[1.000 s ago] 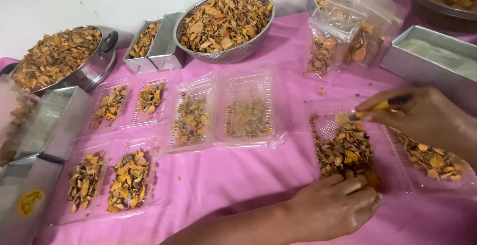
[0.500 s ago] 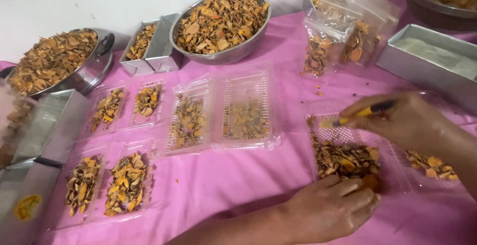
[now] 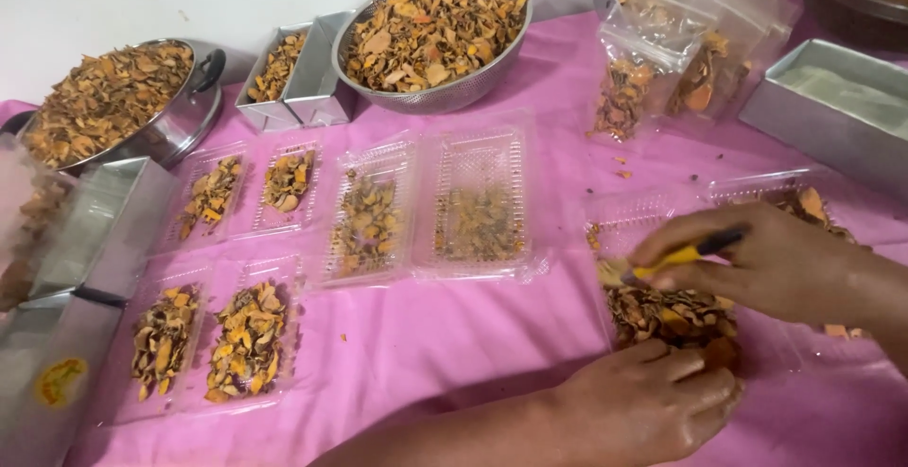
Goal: Sorting and arranging dried tea leaves into plastic containers using a brush and hands.
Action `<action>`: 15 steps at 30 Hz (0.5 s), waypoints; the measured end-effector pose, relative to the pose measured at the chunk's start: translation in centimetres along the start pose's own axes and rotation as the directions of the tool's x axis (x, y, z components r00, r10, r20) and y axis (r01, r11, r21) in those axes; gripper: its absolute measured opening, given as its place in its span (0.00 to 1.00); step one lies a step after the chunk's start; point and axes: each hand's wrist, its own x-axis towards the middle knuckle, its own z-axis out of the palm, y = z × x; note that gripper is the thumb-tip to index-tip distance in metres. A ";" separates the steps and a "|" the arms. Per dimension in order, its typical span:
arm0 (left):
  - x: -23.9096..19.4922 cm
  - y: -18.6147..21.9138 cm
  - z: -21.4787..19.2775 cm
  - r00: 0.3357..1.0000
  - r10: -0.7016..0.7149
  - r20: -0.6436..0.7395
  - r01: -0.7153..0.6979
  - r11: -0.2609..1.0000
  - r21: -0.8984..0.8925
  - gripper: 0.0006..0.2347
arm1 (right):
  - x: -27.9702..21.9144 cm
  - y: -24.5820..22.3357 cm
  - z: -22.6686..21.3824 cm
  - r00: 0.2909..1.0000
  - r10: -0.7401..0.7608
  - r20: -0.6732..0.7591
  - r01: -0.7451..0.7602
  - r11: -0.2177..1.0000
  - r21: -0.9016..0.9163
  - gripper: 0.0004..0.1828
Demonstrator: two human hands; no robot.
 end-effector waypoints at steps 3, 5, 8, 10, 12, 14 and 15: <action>0.1 -0.1 0.0 1.000 -0.002 0.001 0.002 1.000 0.011 0.05 | -0.8 3.0 -0.6 0.999 -0.049 0.005 0.050 0.998 -0.027 0.16; 0.0 -0.2 0.1 1.000 -0.003 -0.017 0.003 1.000 -0.018 0.05 | -1.6 4.0 -1.0 0.976 -0.121 -0.183 0.145 0.981 0.130 0.14; 0.1 -0.4 0.2 0.999 0.015 -0.040 -0.017 0.998 -0.056 0.04 | -1.2 4.2 -1.7 0.929 -0.163 -0.334 0.151 0.987 -0.060 0.11; 0.1 -0.4 0.0 1.000 0.016 -0.022 -0.017 0.999 -0.046 0.04 | -1.3 6.5 -0.8 0.911 -0.178 -0.372 0.212 0.976 0.053 0.09; 0.1 -0.5 -0.1 1.000 0.016 -0.007 -0.016 0.999 -0.036 0.05 | -1.1 8.4 -1.0 0.892 -0.189 -0.412 0.274 0.949 0.158 0.08; 0.0 -0.5 0.0 1.000 0.019 -0.003 -0.019 0.999 -0.042 0.06 | -0.7 10.3 -2.1 0.635 -0.727 -0.262 0.743 0.668 -0.053 0.17; -0.1 -0.5 0.2 1.000 0.024 -0.001 -0.024 0.999 -0.042 0.06 | -1.0 9.9 -1.4 0.634 -0.726 -0.267 0.742 0.668 -0.054 0.17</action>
